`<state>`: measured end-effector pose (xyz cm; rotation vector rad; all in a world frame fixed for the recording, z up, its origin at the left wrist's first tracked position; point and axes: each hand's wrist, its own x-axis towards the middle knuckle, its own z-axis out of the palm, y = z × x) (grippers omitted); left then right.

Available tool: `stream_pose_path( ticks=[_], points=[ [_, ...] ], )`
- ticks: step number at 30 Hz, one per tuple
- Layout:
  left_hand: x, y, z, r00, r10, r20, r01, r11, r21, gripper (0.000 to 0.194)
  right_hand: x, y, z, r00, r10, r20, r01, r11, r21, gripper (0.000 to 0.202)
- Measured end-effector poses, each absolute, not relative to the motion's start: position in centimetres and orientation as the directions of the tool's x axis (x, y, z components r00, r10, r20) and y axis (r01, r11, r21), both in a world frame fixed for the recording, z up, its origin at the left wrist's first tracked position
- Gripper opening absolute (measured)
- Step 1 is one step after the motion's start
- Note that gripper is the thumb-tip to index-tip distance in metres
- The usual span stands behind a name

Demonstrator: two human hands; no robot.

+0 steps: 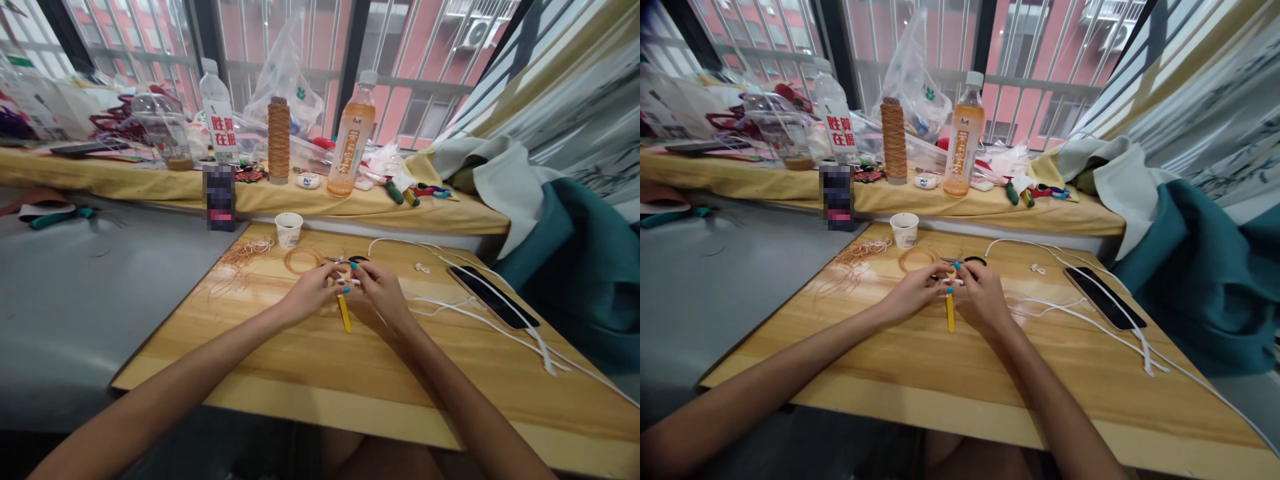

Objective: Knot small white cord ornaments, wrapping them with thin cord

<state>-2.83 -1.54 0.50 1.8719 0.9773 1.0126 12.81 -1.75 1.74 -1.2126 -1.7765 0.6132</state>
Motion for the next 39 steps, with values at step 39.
stream_pose_path(
  ticks=[39],
  points=[
    [-4.2, -1.6, 0.2, 0.571, 0.676, 0.466, 0.684, -0.706, 0.185, 0.027, 12.0, -1.9, 1.1, -0.175, 0.91, 0.376, 0.552, 0.407, -0.728, 0.025]
  ],
)
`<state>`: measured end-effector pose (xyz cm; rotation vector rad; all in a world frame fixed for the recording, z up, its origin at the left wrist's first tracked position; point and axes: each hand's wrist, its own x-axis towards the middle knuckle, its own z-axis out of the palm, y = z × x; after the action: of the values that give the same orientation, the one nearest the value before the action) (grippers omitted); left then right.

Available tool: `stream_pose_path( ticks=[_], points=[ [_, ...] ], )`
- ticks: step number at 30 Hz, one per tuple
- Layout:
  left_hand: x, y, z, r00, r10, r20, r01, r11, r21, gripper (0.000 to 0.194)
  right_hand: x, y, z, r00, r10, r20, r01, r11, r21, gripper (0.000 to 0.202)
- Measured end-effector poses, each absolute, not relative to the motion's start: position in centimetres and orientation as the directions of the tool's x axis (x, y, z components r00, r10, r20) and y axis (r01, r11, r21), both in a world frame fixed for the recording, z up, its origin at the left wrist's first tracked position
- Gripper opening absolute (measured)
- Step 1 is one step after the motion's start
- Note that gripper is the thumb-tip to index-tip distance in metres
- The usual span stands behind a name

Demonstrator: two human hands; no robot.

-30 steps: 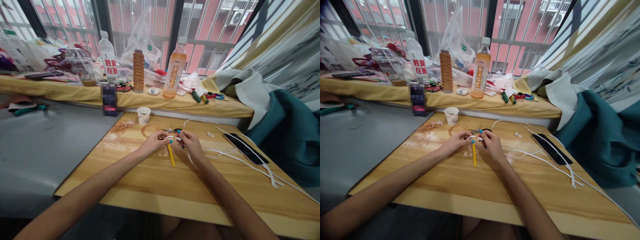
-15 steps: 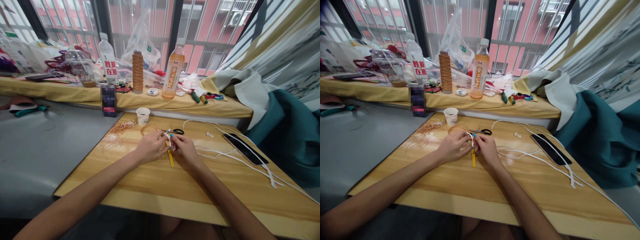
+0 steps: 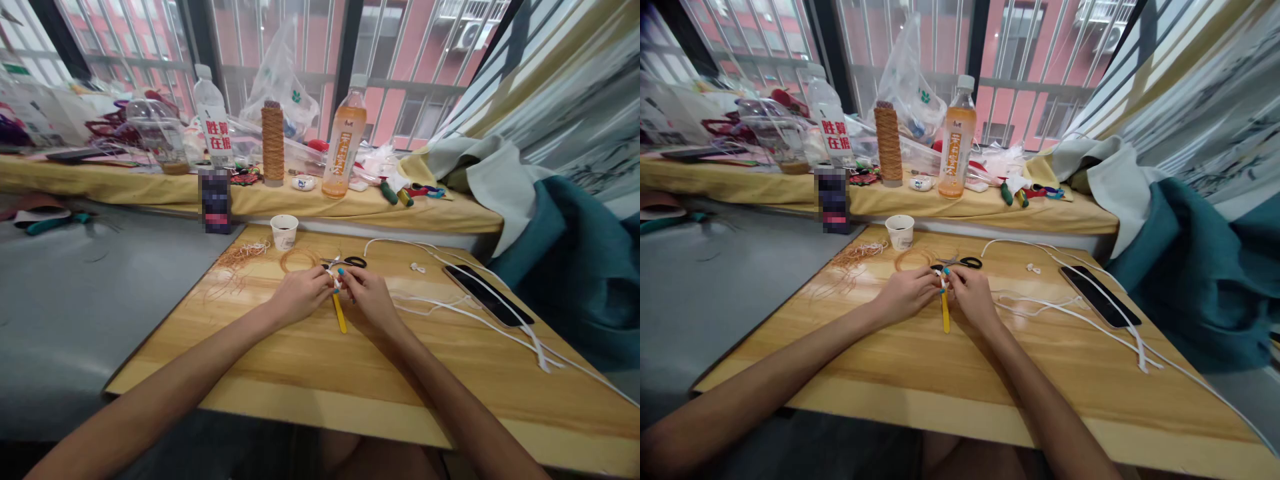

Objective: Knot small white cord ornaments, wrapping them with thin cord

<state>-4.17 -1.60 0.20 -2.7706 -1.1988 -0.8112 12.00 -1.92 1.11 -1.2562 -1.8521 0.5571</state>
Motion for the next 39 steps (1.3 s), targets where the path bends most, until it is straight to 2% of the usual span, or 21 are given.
stream_pose_path(
  ticks=[5, 9, 14, 17, 19, 24, 26, 34, 36, 39],
  points=[
    [-4.1, -1.3, 0.0, 0.478, 0.748, 0.461, 0.753, -0.619, 0.224, 0.026, 12.2, -1.8, 1.3, -0.266, 0.909, 0.321, 0.478, 0.414, -0.775, 0.026],
    [-4.1, -1.4, 0.0, 0.482, 0.749, 0.455, 0.779, -0.604, 0.167, 0.022, 12.0, -2.0, 1.7, -0.363, 0.882, 0.3, 0.499, 0.456, -0.737, 0.027],
    [-4.4, -1.6, 0.2, 0.562, 0.704, 0.435, 0.764, -0.643, 0.054, 0.023, 12.0, -1.9, 1.6, -0.372, 0.882, 0.291, 0.538, 0.46, -0.706, 0.026],
    [-4.4, -1.6, 0.3, 0.591, 0.683, 0.429, 0.74, -0.671, 0.049, 0.025, 12.1, -1.6, 1.3, -0.293, 0.907, 0.303, 0.587, 0.42, -0.692, 0.025],
    [-4.3, -1.7, 0.3, 0.603, 0.683, 0.412, 0.716, -0.691, 0.099, 0.026, 12.2, -1.6, 1.1, -0.239, 0.911, 0.336, 0.659, 0.407, -0.633, 0.025],
    [-3.7, -1.8, 0.2, 0.598, 0.714, 0.365, 0.631, -0.7, 0.336, 0.018, 12.1, -1.8, 0.5, -0.28, 0.853, 0.441, 0.826, 0.448, -0.342, 0.025],
    [-3.6, -1.7, 0.3, 0.607, 0.714, 0.349, 0.563, -0.696, 0.445, 0.016, 11.9, -1.9, 0.4, -0.284, 0.842, 0.46, 0.84, 0.449, -0.304, 0.025],
    [-3.8, -1.7, 0.7, 0.598, 0.758, 0.259, 0.374, -0.55, 0.747, 0.018, 12.1, -1.6, 0.1, -0.236, 0.835, 0.497, 0.773, 0.472, -0.425, 0.027],
    [-3.5, -2.1, 0.6, 0.631, 0.746, 0.213, 0.309, -0.493, 0.813, 0.02, 13.0, -1.0, 0.0, -0.165, 0.857, 0.489, 0.779, 0.417, -0.469, 0.026],
    [-3.0, -2.4, 0.4, 0.647, 0.743, 0.172, 0.201, -0.383, 0.901, 0.025, 14.5, -0.1, 0.6, 0.036, 0.877, 0.478, 0.738, 0.299, -0.605, 0.025]
  ],
)
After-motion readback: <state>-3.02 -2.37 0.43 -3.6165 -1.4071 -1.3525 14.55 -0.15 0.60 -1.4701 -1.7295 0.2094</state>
